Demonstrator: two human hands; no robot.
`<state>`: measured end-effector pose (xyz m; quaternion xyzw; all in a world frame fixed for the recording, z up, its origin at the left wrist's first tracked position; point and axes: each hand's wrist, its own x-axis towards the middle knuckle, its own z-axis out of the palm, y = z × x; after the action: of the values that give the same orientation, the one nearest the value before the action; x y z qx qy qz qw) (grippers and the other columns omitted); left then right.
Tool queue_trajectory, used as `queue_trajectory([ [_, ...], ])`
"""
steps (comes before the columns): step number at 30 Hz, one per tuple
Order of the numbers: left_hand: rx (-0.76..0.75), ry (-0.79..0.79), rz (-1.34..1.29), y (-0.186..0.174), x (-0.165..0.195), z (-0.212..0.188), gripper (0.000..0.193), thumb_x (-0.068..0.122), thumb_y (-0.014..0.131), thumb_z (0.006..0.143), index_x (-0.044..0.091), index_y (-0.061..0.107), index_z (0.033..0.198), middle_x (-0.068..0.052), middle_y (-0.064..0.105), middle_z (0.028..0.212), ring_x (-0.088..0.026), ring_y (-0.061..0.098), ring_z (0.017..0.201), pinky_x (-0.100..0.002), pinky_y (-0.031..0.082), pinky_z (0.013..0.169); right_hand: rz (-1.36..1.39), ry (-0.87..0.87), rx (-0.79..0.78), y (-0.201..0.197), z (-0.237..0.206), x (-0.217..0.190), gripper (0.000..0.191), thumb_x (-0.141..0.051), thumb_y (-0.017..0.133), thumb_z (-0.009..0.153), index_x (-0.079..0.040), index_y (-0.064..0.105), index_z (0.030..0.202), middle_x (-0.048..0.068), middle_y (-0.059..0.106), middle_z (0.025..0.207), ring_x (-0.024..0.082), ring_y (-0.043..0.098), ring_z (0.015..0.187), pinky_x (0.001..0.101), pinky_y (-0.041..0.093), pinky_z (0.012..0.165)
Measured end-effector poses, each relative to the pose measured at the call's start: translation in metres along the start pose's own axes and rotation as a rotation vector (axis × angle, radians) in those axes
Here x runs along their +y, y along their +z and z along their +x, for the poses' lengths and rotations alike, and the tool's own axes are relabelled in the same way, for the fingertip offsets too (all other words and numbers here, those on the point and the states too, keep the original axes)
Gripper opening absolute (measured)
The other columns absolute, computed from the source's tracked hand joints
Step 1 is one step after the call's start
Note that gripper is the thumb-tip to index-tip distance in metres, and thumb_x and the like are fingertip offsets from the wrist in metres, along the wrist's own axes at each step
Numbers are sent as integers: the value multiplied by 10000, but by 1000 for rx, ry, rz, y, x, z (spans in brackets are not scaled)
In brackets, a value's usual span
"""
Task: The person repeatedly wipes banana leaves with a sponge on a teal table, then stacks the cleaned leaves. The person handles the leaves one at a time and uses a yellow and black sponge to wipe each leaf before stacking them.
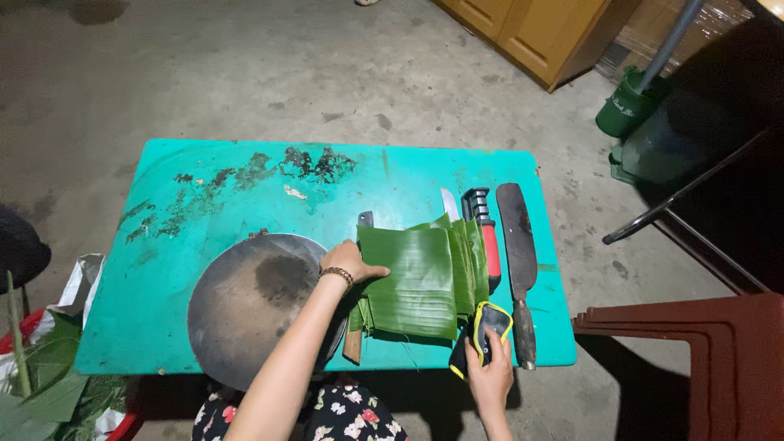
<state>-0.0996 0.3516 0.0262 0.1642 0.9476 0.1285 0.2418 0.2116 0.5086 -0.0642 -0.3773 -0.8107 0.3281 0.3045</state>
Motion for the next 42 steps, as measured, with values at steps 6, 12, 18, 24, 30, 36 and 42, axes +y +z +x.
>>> queue_trajectory([
  [6, 94, 42, -204, 9, 0, -9, 778, 598, 903, 552, 82, 725, 1106, -176, 759, 1150, -323, 733, 1074, -432, 571, 926, -39, 10, 2, 2, 1, 2, 464, -301, 767, 825, -93, 666, 1228, 132, 650, 1156, 337, 670, 1048, 417, 531, 848],
  [12, 326, 322, -931, 43, 2, -33, 710, 379, 946, 595, 14, 624, 1112, -175, 740, 1124, -297, 704, 1066, -395, 552, 941, -89, 13, 24, 7, -2, 2, 461, -316, 758, 831, -68, 657, 1205, 150, 641, 1157, 361, 661, 1046, 439, 528, 842],
  [18, 445, 235, -953, 64, 13, -46, 834, 302, 934, 604, 84, 548, 1311, -114, 717, 1189, -205, 682, 1079, -375, 534, 931, -82, -50, 22, 17, -3, -3, 446, -302, 738, 873, 2, 634, 1182, 188, 624, 1174, 394, 642, 1038, 441, 520, 836],
  [24, 342, 279, -1221, 22, 9, -72, 657, 176, 898, 670, 6, 620, 1241, -105, 772, 1062, -181, 734, 939, -365, 609, 832, 172, -15, -43, 3, -2, -15, 382, -253, 768, 867, 25, 669, 1109, 142, 674, 1055, 294, 677, 935, 372, 526, 838],
  [30, 651, 610, -1113, -63, -49, -133, 511, 80, 895, 758, 2, 654, 1202, -77, 747, 1110, -148, 703, 989, -299, 569, 893, 145, -67, -224, -3, 20, -61, 509, -251, 812, 826, -2, 662, 1243, 157, 647, 1117, 277, 645, 1034, 357, 515, 904],
  [36, 828, 571, -907, -104, -119, -179, 494, 68, 893, 744, 31, 646, 1169, -68, 762, 1085, -136, 712, 983, -289, 573, 894, 327, -329, -238, 11, 47, -156, 983, -252, 912, 636, -75, 444, 1483, 223, 444, 1525, 338, 472, 1366, 410, 384, 1129],
  [42, 815, 737, -1005, -57, -199, -184, 843, 55, 942, 654, 75, 490, 1365, -100, 753, 1110, -178, 704, 1059, -331, 553, 968, 836, -421, -580, 83, 34, -237, 1475, -251, 986, 614, -145, -96, 1612, 183, 100, 1677, 294, 179, 1537, 431, 290, 1191],
])
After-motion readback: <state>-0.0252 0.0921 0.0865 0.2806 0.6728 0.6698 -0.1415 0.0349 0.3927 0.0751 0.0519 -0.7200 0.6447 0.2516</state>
